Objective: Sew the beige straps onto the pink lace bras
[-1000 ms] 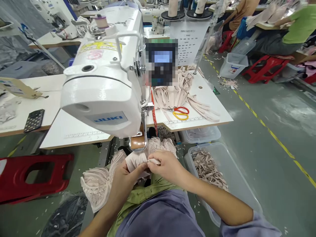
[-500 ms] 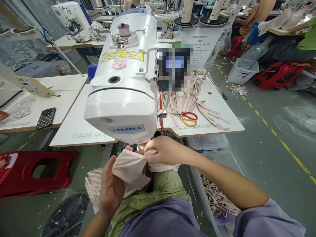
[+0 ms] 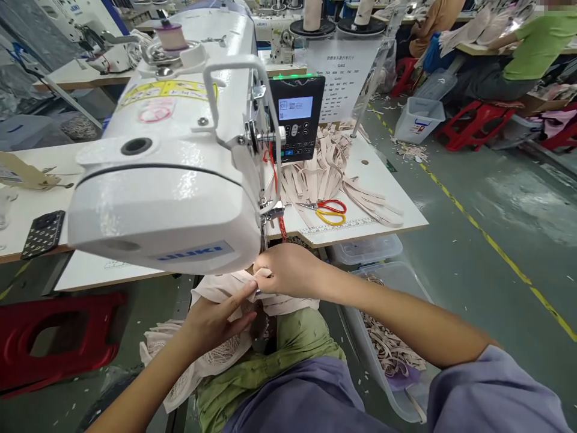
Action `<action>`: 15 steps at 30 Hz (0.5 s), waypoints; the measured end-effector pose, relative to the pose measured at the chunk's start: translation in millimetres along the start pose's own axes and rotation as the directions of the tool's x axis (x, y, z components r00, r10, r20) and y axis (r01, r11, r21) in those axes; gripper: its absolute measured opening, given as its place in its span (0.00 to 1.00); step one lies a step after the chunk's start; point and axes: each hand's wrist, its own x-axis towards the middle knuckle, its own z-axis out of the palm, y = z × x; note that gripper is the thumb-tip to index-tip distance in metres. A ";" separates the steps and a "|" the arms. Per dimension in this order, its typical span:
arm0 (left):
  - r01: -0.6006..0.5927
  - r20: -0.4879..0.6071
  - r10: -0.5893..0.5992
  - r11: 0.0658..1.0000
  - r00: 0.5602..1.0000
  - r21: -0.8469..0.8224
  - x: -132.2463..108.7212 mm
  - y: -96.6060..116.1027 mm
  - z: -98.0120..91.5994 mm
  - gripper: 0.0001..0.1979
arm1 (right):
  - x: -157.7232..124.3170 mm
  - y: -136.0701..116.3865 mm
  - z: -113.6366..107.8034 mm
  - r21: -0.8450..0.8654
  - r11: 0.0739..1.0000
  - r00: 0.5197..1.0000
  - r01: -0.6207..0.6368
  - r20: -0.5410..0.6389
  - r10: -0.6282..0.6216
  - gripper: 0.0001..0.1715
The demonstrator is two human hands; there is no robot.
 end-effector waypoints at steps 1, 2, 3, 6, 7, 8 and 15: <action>0.031 0.013 -0.031 1.000 0.999 0.002 0.6 2.3 -1.4 0.33 | -3.5 4.4 4.9 0.003 1.000 0.999 0.018 -0.047 -0.018 0.09; 0.064 0.024 -0.064 0.998 0.998 0.005 1.2 5.3 -2.6 0.32 | -7.5 9.3 10.7 -0.004 0.999 0.992 0.042 -0.122 -0.043 0.07; 0.095 0.035 -0.095 0.995 0.995 0.004 1.9 8.7 -3.6 0.32 | -11.7 14.5 17.0 -0.023 0.997 0.974 0.074 -0.214 -0.077 0.08; 0.172 0.056 -0.172 0.985 0.984 -0.012 5.2 19.7 -4.8 0.29 | -21.1 27.9 33.0 -0.105 0.979 0.871 0.174 -0.448 -0.203 0.11; 0.194 0.059 -0.192 0.981 0.980 -0.021 6.5 23.1 -4.7 0.29 | -22.2 30.7 36.2 -0.107 0.974 0.848 0.201 -0.478 -0.228 0.11; 0.213 0.060 -0.211 0.977 0.976 -0.030 7.9 26.2 -4.4 0.30 | -22.2 32.4 38.0 -0.092 0.971 0.840 0.220 -0.488 -0.237 0.11; 0.246 0.035 -0.244 0.967 0.969 -0.064 13.3 38.8 -2.3 0.32 | -15.0 24.8 31.4 -0.005 0.978 0.854 0.211 -0.486 -0.187 0.09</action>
